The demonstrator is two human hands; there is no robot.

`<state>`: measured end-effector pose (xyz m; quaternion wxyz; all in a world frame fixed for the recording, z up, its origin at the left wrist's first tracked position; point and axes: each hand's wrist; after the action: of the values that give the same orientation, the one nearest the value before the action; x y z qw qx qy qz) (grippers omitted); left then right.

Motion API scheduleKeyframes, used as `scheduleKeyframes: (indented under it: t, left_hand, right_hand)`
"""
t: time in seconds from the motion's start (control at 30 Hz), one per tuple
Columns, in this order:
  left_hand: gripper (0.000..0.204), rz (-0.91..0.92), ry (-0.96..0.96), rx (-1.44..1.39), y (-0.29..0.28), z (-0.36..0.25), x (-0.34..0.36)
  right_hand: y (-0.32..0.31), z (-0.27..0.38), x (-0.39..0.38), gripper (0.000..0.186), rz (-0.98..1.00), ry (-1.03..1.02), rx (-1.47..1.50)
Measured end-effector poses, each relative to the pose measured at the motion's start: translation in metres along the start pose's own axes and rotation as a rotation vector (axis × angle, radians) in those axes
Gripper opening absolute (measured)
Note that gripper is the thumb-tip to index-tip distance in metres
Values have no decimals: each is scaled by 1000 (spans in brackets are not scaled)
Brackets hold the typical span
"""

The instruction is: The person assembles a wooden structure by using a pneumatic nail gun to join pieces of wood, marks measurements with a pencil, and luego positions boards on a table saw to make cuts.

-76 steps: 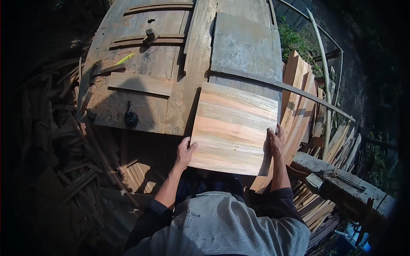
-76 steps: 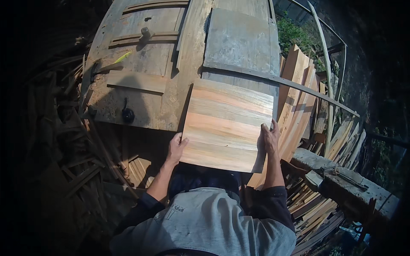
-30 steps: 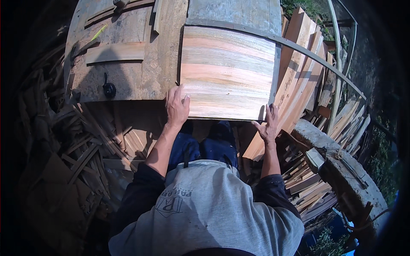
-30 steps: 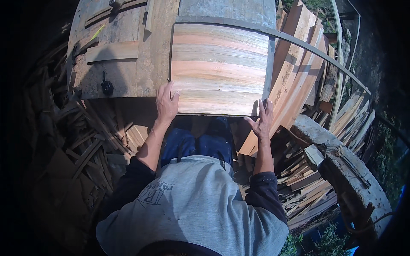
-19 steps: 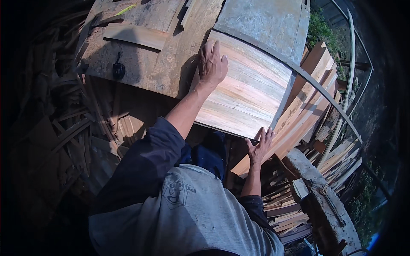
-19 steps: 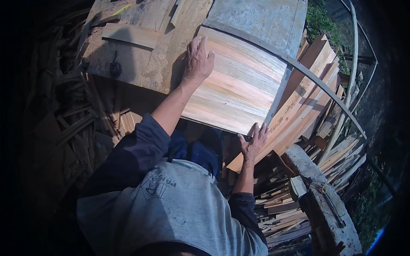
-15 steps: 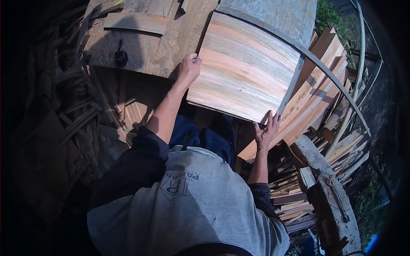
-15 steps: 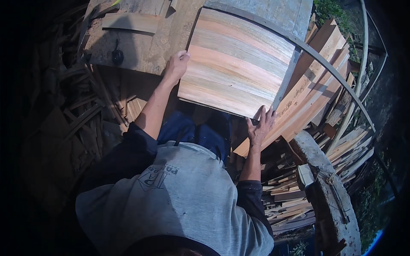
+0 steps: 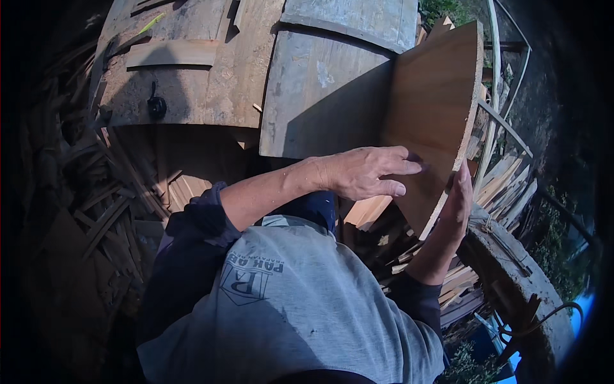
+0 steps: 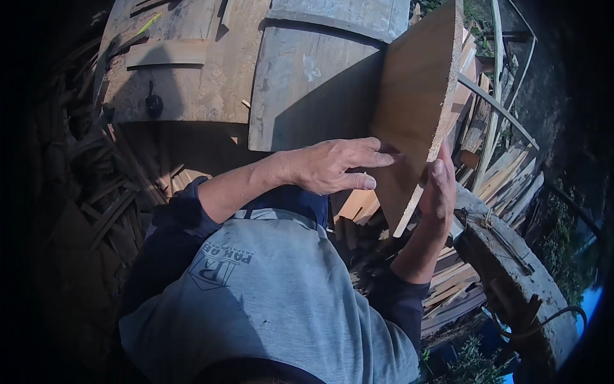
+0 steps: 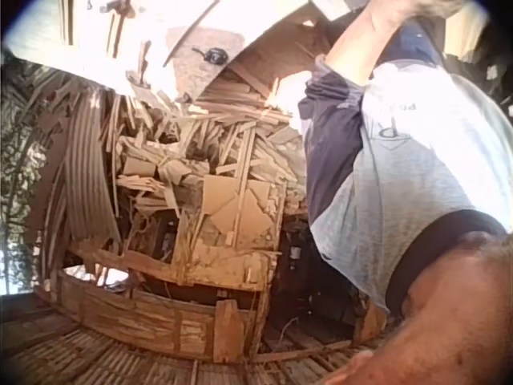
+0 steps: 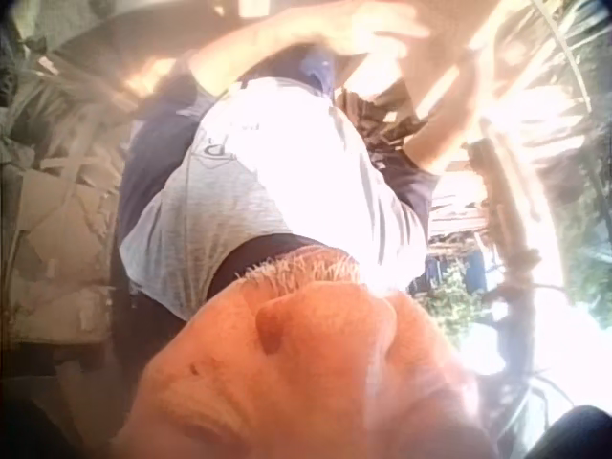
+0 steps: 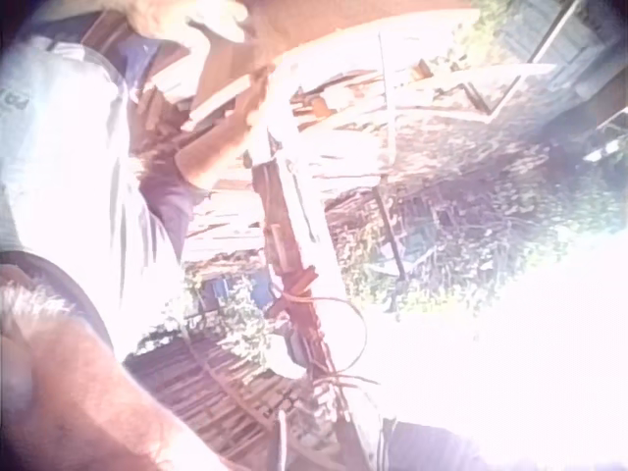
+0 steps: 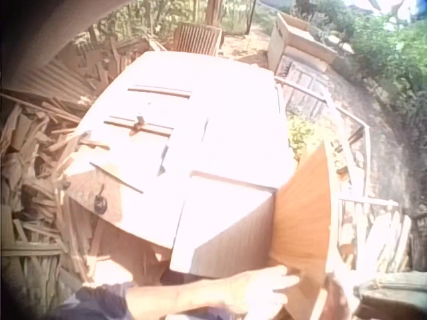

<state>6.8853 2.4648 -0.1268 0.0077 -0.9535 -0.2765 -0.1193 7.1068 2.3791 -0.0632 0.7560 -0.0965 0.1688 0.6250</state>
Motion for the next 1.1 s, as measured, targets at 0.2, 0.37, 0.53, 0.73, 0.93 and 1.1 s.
scheduleKeyframes:
  t: [0.2, 0.37, 0.53, 0.73, 0.93, 1.1]
  left_hand:
    - [39, -71, -533, 165, 36, 127, -43]
    - [40, -209, -611, 198, 35, 154, -59]
    - [41, -456, -610, 341, 25, 156, -64]
    - [32, -834, -704, 335, -20, 142, -118]
    - [31, -866, -702, 627, -57, 176, -154]
    - [36, -873, -549, 785, -62, 180, -159]
  right_hand:
    - [-180, 60, -12, 74, -224, 206, -278]
    - [-233, -39, -1, 32, -750, 59, -794]
    - [-217, -133, 0, 34, -675, 195, -462]
    - [-125, -234, 45, 38, -619, 153, -228]
    - [-75, -263, 94, 32, -461, 131, -171]
    - [-60, -255, 116, 38, -474, 140, -308]
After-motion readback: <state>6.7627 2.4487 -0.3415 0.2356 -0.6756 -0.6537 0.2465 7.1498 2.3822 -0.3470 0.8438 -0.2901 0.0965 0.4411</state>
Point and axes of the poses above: each hand's wrist, its own x-axis towards the middle knuckle, its own y-axis out of the palm, z = x × y, and after that the axes turned 3 degrees about -x, right-handed
